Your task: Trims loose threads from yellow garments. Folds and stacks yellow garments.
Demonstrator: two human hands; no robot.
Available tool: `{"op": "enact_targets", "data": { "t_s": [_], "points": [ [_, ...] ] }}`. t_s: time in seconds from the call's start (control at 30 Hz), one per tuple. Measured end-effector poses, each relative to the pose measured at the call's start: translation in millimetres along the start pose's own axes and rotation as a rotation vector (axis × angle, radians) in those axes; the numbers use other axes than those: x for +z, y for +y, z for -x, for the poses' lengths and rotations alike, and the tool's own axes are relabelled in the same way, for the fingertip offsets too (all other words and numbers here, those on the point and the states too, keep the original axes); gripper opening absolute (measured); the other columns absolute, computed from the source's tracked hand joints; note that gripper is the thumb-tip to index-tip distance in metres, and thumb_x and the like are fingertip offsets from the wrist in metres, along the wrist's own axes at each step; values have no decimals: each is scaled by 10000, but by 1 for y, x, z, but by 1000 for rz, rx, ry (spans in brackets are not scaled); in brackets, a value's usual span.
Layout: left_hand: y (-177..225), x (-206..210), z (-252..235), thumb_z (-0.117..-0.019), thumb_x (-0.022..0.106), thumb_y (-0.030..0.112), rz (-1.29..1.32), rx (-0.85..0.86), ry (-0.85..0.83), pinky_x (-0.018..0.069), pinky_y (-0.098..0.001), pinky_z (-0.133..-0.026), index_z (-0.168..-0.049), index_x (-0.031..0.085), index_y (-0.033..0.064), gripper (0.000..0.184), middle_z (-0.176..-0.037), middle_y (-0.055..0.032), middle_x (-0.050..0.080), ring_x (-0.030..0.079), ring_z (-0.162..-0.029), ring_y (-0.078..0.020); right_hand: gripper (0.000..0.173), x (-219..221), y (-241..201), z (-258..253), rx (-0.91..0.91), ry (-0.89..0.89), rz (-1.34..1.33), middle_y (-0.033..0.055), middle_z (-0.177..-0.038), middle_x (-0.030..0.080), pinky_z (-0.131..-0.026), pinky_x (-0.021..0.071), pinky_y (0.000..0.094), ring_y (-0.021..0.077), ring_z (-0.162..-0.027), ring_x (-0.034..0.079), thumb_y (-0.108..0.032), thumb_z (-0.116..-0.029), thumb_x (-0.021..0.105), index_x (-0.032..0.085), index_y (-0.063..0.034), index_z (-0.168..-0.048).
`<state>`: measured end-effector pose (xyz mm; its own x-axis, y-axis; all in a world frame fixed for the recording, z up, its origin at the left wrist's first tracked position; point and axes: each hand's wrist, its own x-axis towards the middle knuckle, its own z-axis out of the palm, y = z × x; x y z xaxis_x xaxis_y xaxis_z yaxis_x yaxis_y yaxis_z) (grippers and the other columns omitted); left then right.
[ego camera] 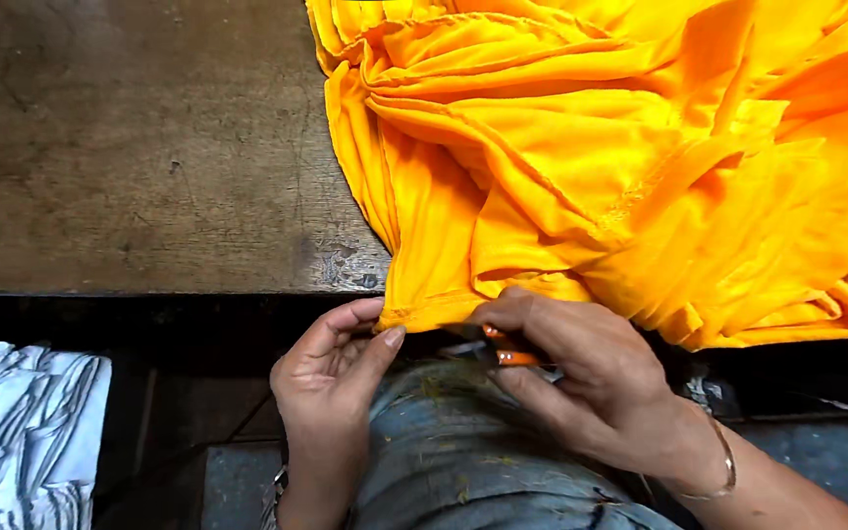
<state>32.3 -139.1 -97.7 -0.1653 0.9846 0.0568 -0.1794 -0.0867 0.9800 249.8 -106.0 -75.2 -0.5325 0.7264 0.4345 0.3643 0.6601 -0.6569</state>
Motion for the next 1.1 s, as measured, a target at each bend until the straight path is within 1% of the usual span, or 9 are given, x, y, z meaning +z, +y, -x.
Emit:
{"op": "enact_targets", "data": {
  "t_s": [0.13,0.23,0.33,0.47,0.57,0.7,0.87,1.0,1.1],
  "points": [
    [8,6,2,-863,767,-27,-153,198,4,641,-322,-823,-1259,671,2,408,-1042,-105,768,754,-924,-200,200,5,-6,-12,145,139,-203,-15,-898,652,-619,498,118,-7,-733,576,-27,-922,604,676,13,-1105],
    [11,3,3,-905,739,-8,-231,255,-16,662,-335,-808,-1204,704,-14,302,-1050,-93,769,765,-890,-209,199,10,-1,-18,181,127,-248,-13,-893,665,-612,519,127,2,-733,604,-23,-911,624,679,8,-1100],
    [10,-8,4,-964,673,6,-277,255,-54,671,-349,-784,-1262,666,-42,302,-1009,-113,776,772,-855,-234,164,10,6,-20,199,110,-274,-7,-872,672,-598,523,139,17,-715,611,-15,-902,636,690,-2,-1057],
    [8,-31,8,-992,639,31,-379,283,-60,669,-356,-772,-1342,615,-29,356,-1004,-113,778,771,-848,-244,179,6,10,-19,166,60,-300,-25,-848,640,-577,486,136,3,-688,566,-122,-1021,571,689,1,-1076],
    [12,-44,12,-989,661,67,-369,250,-53,659,-324,-739,-1268,669,2,287,-955,-92,775,758,-800,-211,232,2,9,-18,177,23,-349,-40,-840,622,-562,465,128,-8,-676,546,-169,-1050,535,680,1,-1110],
    [11,-55,8,-989,668,125,-397,133,-26,648,-296,-715,-1192,719,26,231,-919,-65,775,754,-779,-179,164,-4,4,-19,203,54,-238,-43,-835,645,-546,480,118,-13,-665,569,-78,-950,610,688,-19,-1081],
    [-1,-28,-2,-919,748,134,-286,126,-42,611,-378,-931,-1320,575,-4,458,-1176,-113,725,720,-1063,-252,354,-2,3,-23,74,17,-6,-15,-870,612,-615,464,168,13,-737,555,-257,-1088,436,681,-2,-1107],
    [0,1,-5,-876,725,-61,-129,105,-8,636,-324,-809,-1352,508,-26,524,-1058,-123,738,742,-911,-215,360,-2,8,-23,-58,-22,250,30,-834,585,-569,430,262,112,-715,557,-217,-1070,397,690,-9,-1083],
    [5,6,-6,-892,687,-94,-43,90,-24,639,-319,-759,-1376,479,-31,531,-1040,-134,739,742,-862,-208,349,-8,13,-18,-85,-47,298,36,-824,587,-556,426,276,129,-697,557,-218,-1064,415,693,-9,-1080]
  ]
}}
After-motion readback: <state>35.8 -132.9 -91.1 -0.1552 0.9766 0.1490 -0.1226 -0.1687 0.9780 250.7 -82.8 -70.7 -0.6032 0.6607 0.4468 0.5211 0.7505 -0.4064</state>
